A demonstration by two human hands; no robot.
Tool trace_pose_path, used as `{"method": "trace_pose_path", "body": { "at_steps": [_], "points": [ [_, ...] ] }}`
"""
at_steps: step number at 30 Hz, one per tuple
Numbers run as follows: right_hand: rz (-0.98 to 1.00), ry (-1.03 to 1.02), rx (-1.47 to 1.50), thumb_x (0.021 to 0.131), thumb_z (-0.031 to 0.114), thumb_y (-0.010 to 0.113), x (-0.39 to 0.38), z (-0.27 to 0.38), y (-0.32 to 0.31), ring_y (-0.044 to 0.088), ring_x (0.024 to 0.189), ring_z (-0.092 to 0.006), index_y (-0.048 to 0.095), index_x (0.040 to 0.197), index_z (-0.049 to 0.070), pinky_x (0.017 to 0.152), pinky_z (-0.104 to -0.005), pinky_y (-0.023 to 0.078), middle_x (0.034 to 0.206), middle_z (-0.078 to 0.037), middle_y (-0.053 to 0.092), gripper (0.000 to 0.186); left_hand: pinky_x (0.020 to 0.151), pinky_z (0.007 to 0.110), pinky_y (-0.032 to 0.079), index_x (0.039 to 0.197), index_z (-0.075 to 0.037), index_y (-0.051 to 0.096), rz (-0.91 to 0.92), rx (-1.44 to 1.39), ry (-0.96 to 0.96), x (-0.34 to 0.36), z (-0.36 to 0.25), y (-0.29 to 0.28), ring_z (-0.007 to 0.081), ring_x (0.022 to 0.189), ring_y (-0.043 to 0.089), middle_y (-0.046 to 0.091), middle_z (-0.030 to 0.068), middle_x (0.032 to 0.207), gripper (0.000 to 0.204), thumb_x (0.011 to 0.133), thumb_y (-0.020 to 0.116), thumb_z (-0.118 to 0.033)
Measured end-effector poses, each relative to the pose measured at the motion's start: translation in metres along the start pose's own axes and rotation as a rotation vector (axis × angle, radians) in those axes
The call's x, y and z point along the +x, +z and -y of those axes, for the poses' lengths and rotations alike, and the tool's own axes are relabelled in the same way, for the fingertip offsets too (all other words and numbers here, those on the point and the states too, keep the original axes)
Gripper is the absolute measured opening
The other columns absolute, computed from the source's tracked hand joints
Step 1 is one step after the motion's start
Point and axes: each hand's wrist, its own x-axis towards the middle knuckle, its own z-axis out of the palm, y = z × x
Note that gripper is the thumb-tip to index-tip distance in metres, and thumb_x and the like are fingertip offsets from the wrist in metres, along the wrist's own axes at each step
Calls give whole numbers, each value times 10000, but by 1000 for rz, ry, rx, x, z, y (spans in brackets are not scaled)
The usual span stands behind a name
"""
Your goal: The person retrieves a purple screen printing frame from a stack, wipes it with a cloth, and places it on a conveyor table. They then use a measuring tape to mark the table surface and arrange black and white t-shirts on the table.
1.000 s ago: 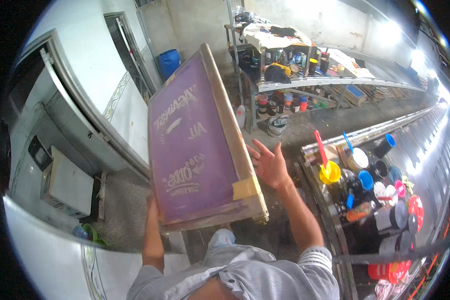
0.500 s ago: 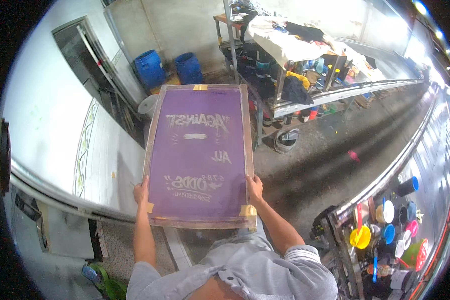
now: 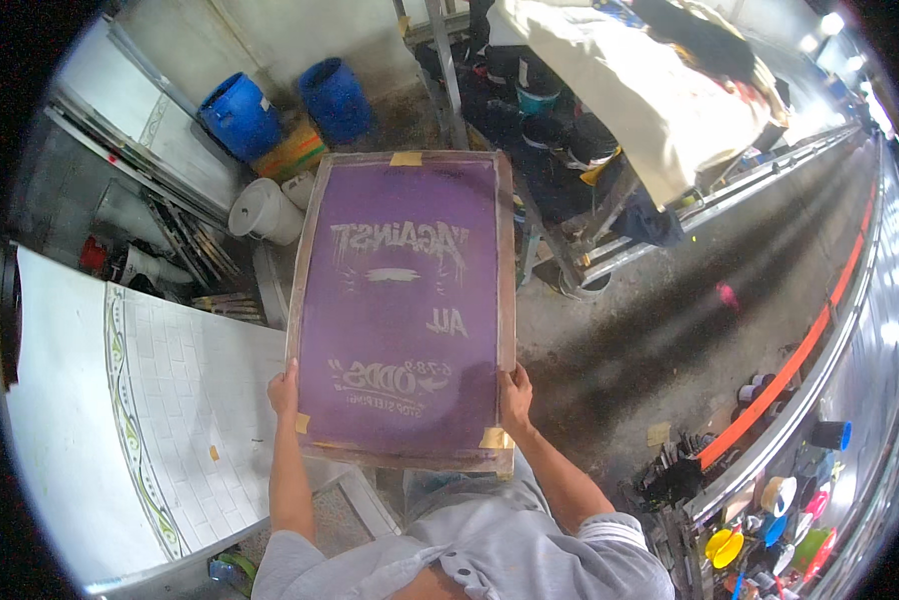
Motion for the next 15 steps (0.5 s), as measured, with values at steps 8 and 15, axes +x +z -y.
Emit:
{"method": "trace_pose_path", "body": {
  "at_steps": [8, 15],
  "points": [
    [43, -188, -609, 927, 221, 597, 51, 46, -36, 639, 966, -210, 625, 1182, 9, 860, -351, 489, 1120, -115, 673, 333, 674, 366, 439, 717, 38, 586, 229, -255, -76, 70, -5, 50, 200, 696, 524, 604, 102, 734, 598, 822, 680, -544],
    [-535, -792, -877, 854, 240, 638, 224, 244, -98, 621, 914, -365, 660, 974, 16, 800, -424, 487, 945, -170, 649, 255, 752, 365, 456, 842, 79, 598, 359, -223, -171, 96, 37, 106, 239, 791, 553, 621, 150, 858, 670, 843, 635, -590]
  ]
}}
